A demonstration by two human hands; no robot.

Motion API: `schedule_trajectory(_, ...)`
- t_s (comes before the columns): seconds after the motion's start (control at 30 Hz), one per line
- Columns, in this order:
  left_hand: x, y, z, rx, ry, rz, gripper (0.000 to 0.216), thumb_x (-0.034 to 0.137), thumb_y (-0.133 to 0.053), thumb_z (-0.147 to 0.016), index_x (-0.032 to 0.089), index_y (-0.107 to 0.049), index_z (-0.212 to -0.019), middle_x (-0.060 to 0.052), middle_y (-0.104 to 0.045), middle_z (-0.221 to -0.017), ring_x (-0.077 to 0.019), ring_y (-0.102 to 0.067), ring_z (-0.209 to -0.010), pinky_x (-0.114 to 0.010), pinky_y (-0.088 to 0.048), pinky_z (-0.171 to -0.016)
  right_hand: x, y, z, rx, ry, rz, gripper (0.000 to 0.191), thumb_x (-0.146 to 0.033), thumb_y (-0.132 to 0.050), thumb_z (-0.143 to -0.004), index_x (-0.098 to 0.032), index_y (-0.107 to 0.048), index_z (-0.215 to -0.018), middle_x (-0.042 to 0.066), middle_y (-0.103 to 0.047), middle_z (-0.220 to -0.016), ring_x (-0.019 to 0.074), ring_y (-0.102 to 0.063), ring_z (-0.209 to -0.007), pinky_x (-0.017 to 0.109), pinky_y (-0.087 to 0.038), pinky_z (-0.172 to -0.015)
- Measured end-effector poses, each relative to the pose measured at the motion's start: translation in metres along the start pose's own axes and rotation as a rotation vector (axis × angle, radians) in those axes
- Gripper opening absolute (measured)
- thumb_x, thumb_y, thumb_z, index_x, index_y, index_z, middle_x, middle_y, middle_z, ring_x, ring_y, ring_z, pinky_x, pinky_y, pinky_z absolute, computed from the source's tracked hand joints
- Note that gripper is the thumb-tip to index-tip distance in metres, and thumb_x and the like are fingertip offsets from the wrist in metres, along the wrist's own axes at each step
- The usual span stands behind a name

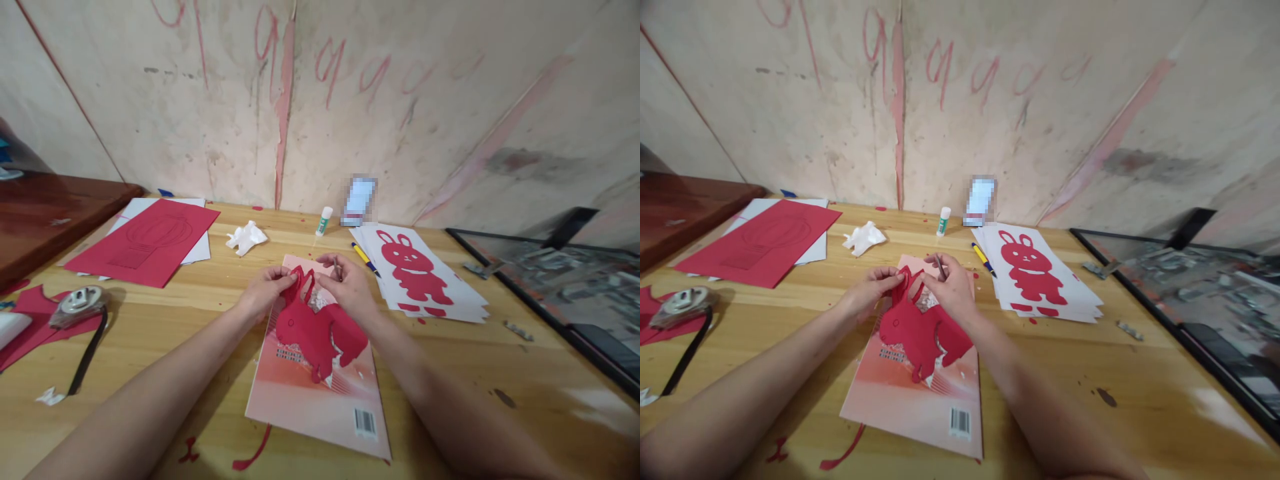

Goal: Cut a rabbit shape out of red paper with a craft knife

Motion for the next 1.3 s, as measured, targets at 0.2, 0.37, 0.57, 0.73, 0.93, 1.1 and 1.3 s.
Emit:
schedule_trajectory(0.2,-0.002,0.000,0.001,0.016,-0.023,-0.030,0.036,0.043,-0.081,-0.061,0.014,-0.060,-0.066,-0.001,-0.061,-0.059,-0.0091,-0.053,-0.050,-0.020,-0.040,-0.050,-0.002,-0.015,0.007,-0.165,0.041,0.028,0.014,-0.033,-0.062,-0.068,-0.019,-0.062,-0.070,-0.001,-0.056,-0.059,0.0111,-0.043,-0.051,0.026,-0.034,-0.050)
schedule_trajectory(0.37,-0.005,-0.002,0.003,0.006,-0.031,-0.083,0.039,0.047,-0.081,-0.059,0.014,-0.061,-0.067,-0.001,-0.061,-0.059,-0.0097,-0.053,-0.050,-0.021,-0.037,-0.047,0.003,-0.018,0.005,-0.188,0.006,0.025,0.015,-0.033,-0.061,-0.068,-0.019,-0.063,-0.072,0.000,-0.060,-0.059,0.0121,-0.048,-0.051,0.026,-0.037,-0.048)
schedule_trajectory(0.57,-0.003,-0.004,0.004,0.023,-0.071,-0.129,0.038,0.048,-0.078,-0.063,0.014,-0.061,-0.068,-0.001,-0.061,-0.059,-0.0086,-0.050,-0.050,-0.020,-0.036,-0.047,0.011,-0.022,0.006,-0.205,-0.026,0.008,0.016,-0.035,-0.060,-0.069,-0.019,-0.061,-0.069,0.000,-0.060,-0.058,0.0117,-0.048,-0.050,0.025,-0.037,-0.048)
schedule_trajectory(0.73,0.000,-0.007,0.005,-0.003,-0.077,-0.142,0.035,0.045,-0.076,-0.065,0.015,-0.059,-0.069,0.000,-0.060,-0.060,-0.0089,-0.050,-0.051,-0.020,-0.036,-0.049,0.009,-0.020,0.004,-0.141,0.022,-0.003,0.018,-0.036,-0.063,-0.068,-0.019,-0.058,-0.071,-0.001,-0.059,-0.064,0.0122,-0.049,-0.057,0.025,-0.039,-0.053)
schedule_trajectory(0.93,-0.002,-0.006,0.006,-0.050,-0.042,-0.144,0.032,0.042,-0.076,-0.064,0.015,-0.059,-0.070,0.000,-0.059,-0.061,-0.0091,-0.049,-0.051,-0.021,-0.037,-0.052,0.010,-0.011,-0.001,-0.162,-0.002,-0.122,0.025,-0.043,-0.063,-0.071,-0.019,-0.059,-0.077,-0.001,-0.057,-0.067,0.0117,-0.047,-0.059,0.026,-0.038,-0.054)
schedule_trajectory(1.1,-0.004,-0.007,0.007,-0.055,-0.032,-0.148,0.032,0.041,-0.078,-0.063,0.016,-0.060,-0.071,0.000,-0.059,-0.063,-0.0097,-0.050,-0.054,-0.022,-0.037,-0.054,0.009,-0.011,0.001,-0.192,-0.012,-0.092,0.023,-0.042,-0.063,-0.071,-0.019,-0.059,-0.072,-0.002,-0.056,-0.066,0.0117,-0.045,-0.058,0.026,-0.037,-0.056)
schedule_trajectory(1.3,-0.004,-0.008,0.007,-0.065,-0.044,-0.161,0.035,0.045,-0.077,-0.064,0.016,-0.058,-0.073,0.001,-0.058,-0.063,-0.0085,-0.048,-0.054,-0.022,-0.035,-0.054,0.001,-0.014,0.007,-0.183,-0.018,-0.078,0.021,-0.040,-0.061,-0.074,-0.019,-0.057,-0.070,-0.001,-0.056,-0.066,0.0120,-0.047,-0.062,0.026,-0.038,-0.060)
Point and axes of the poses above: each hand's wrist, its own z-axis away from the middle knuckle, its own y-axis out of the back of the hand, x = y × z, the point moved 4 cm from there along -z, towards the middle knuckle
